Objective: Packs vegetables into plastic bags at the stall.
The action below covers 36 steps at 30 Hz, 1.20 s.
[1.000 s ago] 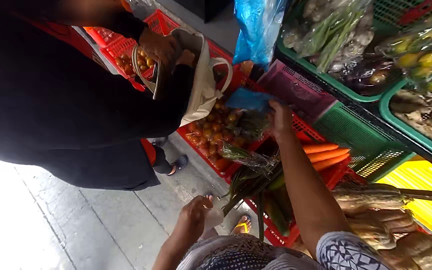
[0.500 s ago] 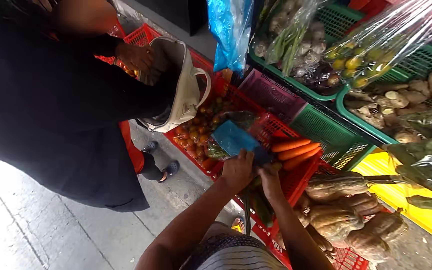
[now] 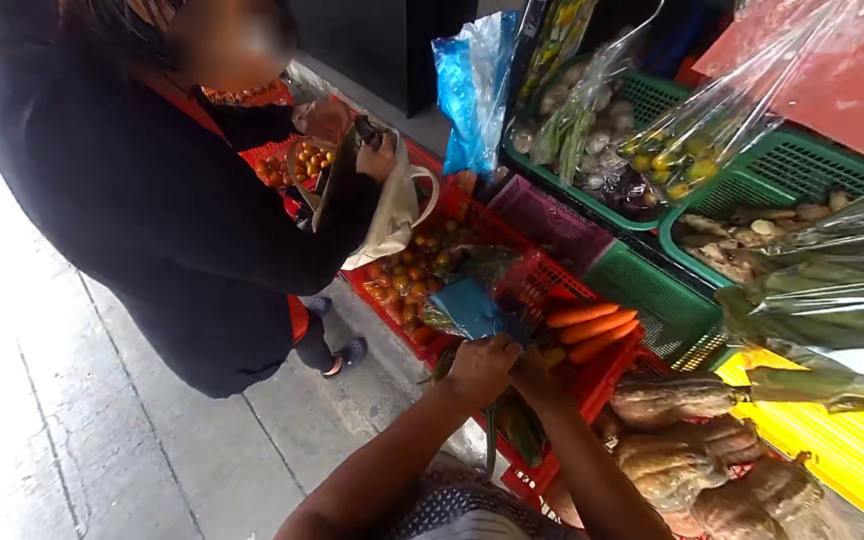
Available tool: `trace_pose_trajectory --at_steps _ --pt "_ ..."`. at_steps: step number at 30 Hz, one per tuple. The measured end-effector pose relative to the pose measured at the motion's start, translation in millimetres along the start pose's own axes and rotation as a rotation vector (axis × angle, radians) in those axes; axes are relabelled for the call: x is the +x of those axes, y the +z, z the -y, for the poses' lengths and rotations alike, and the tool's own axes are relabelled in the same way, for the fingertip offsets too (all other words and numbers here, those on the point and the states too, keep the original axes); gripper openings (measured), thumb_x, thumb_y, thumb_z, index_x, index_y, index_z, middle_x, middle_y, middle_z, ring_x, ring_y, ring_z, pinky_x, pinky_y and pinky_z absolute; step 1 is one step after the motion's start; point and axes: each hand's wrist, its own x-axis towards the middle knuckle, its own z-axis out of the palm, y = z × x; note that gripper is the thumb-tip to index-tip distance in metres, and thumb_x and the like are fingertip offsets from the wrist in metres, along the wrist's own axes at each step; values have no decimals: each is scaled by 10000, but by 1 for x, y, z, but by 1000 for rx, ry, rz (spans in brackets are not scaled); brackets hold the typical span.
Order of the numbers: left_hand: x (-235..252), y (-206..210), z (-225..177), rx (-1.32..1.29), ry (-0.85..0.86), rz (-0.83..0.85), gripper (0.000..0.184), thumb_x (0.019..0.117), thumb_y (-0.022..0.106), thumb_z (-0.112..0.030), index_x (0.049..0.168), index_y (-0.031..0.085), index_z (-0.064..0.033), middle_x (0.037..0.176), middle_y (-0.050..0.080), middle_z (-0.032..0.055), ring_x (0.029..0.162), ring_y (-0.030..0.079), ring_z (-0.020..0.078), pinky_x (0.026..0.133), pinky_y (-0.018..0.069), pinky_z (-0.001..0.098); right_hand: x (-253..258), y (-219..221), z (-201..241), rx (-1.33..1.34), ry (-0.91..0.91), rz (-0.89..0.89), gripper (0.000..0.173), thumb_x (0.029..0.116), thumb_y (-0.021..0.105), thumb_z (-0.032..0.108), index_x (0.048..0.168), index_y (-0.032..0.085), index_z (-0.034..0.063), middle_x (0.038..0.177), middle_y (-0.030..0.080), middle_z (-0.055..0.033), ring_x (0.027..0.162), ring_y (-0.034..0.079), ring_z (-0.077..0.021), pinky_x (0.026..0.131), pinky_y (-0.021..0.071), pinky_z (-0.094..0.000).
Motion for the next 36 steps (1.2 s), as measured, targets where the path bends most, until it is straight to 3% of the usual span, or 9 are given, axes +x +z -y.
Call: trace_pose_trajectory --at_steps 3,6,9,12,16,21,25,31,36 --pt "-12 -7 -4 -214 -236 101 307 1031 581 -278 1215 678 -52 1248 665 163 982 718 313 816 597 510 -2 -7 -8 18 -38 33 435 1021 614 201 1352 593 -80 1373 594 -295 1331 544 -404 1145 405 -527" --pt "-27 -2 12 -589 -542 -32 459 1048 542 -376 1218 642 39 1142 689 201 1052 678 296 957 537 490 -13 -22 -3 175 -7 -61 419 1075 491 112 1408 512 -142 1462 506 -338 1424 451 -423 1213 319 -505" --pt "-33 0 18 -1145 -774 15 666 1075 398 -508 1521 401 -15 1512 479 204 1393 478 253 1169 386 459 -48 -35 12 195 -12 0 403 1092 419 70 1422 485 -152 1476 490 -335 1441 432 -396 1219 303 -468" --pt "-25 -6 -4 -1404 -840 88 623 1083 329 -534 1511 435 -94 1434 564 130 1272 575 192 1057 493 420 -67 -18 7 132 -217 31 390 1041 538 111 1339 584 -136 1372 588 -324 1359 529 -393 1174 381 -491" --pt "-23 4 -13 -1443 -939 129 578 1096 322 -498 1465 476 -80 1366 602 144 1221 602 217 1012 514 435 -77 -15 -5 109 -256 55 434 1002 630 238 1312 633 -65 1320 646 -243 1304 579 -310 1140 425 -441" --pt "-14 0 -13 -1469 -934 73 571 1106 288 -481 1467 458 -74 1324 619 143 1163 630 195 967 538 400 -79 -1 -20 124 -305 -398 397 929 711 210 1190 696 -88 1183 702 -274 1179 661 -380 1055 498 -515" --pt "-7 3 -4 -1488 -929 25 570 1111 260 -476 1462 456 -71 1289 626 144 1121 639 192 935 548 396 -83 3 -18 262 -301 -594 376 884 752 137 1149 694 -124 1121 711 -295 1105 691 -394 1009 527 -524" --pt "0 3 7 -1463 -944 -5 559 1122 228 -440 1456 454 -52 1314 610 158 1156 623 201 956 536 396 -80 -1 -17 375 -189 -431 444 937 713 129 1289 620 -126 1279 651 -295 1266 606 -340 1120 447 -449" --pt "-2 0 14 -1368 -945 6 586 1112 228 -484 1436 483 -67 1275 618 160 1096 624 215 910 536 396 -79 9 -15 287 -236 -459 378 947 694 144 1235 667 -98 1230 680 -280 1229 633 -349 1089 473 -484"
